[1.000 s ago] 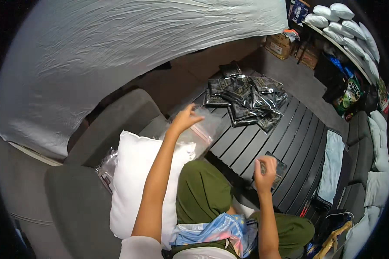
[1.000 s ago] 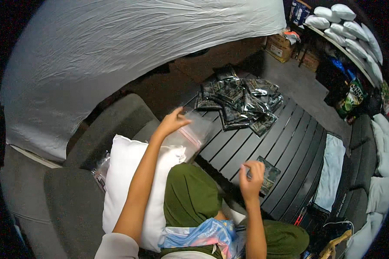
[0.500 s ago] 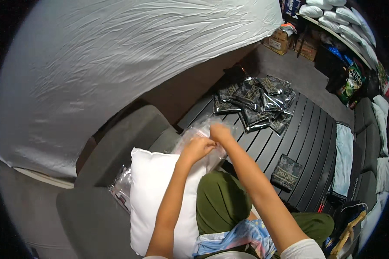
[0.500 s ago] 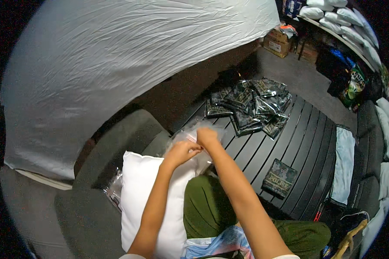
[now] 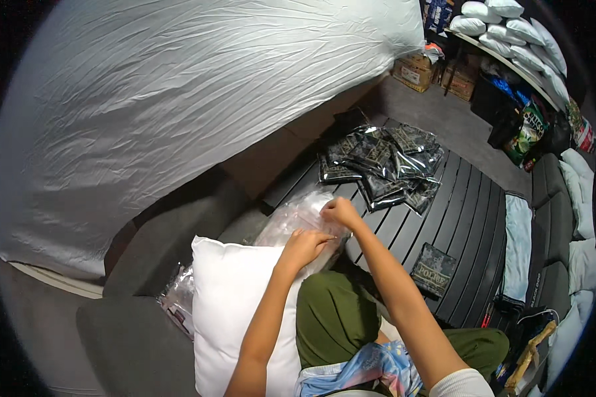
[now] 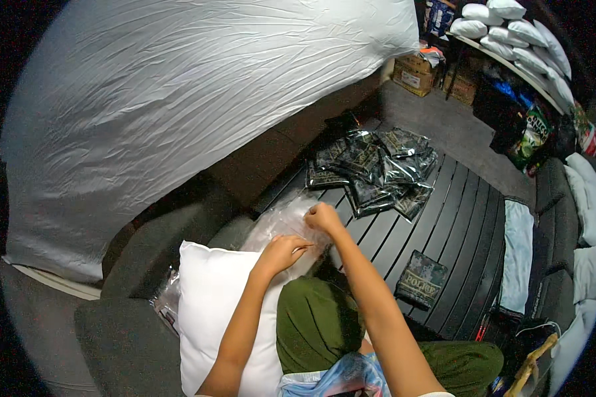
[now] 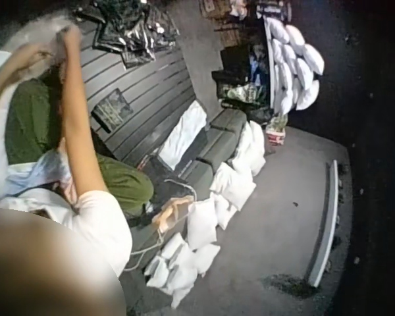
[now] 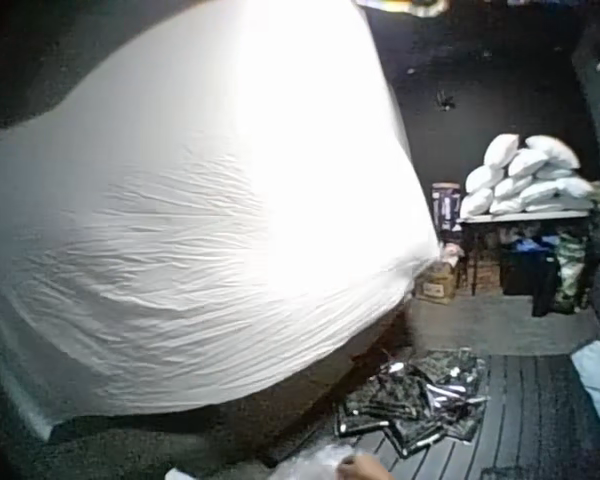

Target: Fold fabric patches and place them into small plastic bags.

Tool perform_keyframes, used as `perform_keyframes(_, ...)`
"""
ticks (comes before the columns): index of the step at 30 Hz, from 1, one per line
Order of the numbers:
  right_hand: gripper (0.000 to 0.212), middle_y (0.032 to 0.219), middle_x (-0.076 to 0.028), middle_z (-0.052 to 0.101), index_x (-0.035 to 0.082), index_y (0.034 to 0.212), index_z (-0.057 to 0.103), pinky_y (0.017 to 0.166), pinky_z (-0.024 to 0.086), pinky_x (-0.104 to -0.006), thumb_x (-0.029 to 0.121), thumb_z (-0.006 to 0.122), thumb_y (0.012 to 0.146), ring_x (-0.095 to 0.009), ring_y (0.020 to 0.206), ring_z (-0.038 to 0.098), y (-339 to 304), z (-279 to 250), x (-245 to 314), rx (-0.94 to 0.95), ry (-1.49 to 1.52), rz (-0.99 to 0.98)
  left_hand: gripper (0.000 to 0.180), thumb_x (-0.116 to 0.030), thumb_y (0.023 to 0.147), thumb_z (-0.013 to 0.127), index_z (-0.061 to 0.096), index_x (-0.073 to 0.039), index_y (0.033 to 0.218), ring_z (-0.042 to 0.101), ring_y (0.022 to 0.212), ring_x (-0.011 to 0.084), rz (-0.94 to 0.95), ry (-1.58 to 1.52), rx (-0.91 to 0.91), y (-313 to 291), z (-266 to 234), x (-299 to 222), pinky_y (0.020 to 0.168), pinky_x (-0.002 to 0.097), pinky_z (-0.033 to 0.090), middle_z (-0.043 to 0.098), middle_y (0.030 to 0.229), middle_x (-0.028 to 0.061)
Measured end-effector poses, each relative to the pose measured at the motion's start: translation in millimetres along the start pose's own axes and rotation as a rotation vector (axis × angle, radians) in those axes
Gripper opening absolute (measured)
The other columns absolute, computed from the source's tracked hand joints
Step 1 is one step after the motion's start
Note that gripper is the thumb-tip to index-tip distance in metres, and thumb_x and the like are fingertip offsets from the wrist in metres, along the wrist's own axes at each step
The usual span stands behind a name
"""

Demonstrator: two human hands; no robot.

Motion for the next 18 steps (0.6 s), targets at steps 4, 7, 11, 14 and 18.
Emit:
perform_keyframes(4,0.023,0.072,-0.01,0.063,-0.001,0.092,0.064,0.054,0.046,-0.0264,0.013,0.058,0.074,-0.015,0.063,0.061,-6,-30,-1,0.187,0.536,0.101,0.022,-0.021,0.082,0.051,0.062,-0.014,0.1,0.055,0.094,0.0225,-0.029,0.043,0.021,-3,-4,-2,0.092,0.0403,0.033,0.061,0.098,0.0061)
perform_keyframes(7,0.023,0.071,-0.011,0.063,0.001,0.094,0.064,0.055,0.046,-0.0273,0.014,0.056,0.077,-0.014,0.065,0.06,-14,-41,1,0.036,0.251,-0.083,0.023,-0.024,0.083,0.051,0.062,-0.014,0.1,0.054,0.095,0.0224,-0.052,0.037,0.026,-3,-7,-7,0.094,0.0421,0.031,0.06,0.099,0.0063)
perform_keyframes(11,0.018,0.071,-0.008,0.062,0.001,0.088,0.061,0.06,0.045,-0.0249,0.014,0.058,0.076,-0.012,0.07,0.059,-20,-45,3,-0.282,0.207,-0.144,0.026,-0.028,0.083,0.051,0.062,-0.012,0.1,0.054,0.097,0.0223,-0.124,0.039,0.054,-2,-8,-17,0.095,0.0437,0.03,0.06,0.101,0.0064)
perform_keyframes(14,0.008,0.074,-0.005,0.061,0.002,0.077,0.057,0.063,0.043,-0.0229,0.01,0.058,0.077,-0.01,0.072,0.056,-23,-50,3,-0.322,0.54,-0.015,0.029,-0.031,0.084,0.049,0.061,-0.011,0.1,0.053,0.097,0.0227,-0.139,0.022,0.008,-5,-6,-13,0.095,0.0446,0.029,0.06,0.101,0.0061)
perform_keyframes(18,0.016,0.078,-0.003,0.061,0.002,0.082,0.06,0.065,0.043,-0.0227,0.016,0.055,0.08,-0.009,0.071,0.055,-24,-60,8,-0.114,0.663,-0.07,0.033,-0.033,0.085,0.048,0.058,-0.01,0.106,0.052,0.101,0.0241,-0.148,-0.014,-0.059,-7,-6,-9,0.095,0.0456,0.028,0.058,0.106,0.0072)
Point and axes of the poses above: each hand's wrist, its own y-axis towards the middle knuckle, its own z-axis out of the palm, x = y × z, the point moved 2 cm from there along y, towards the middle knuckle
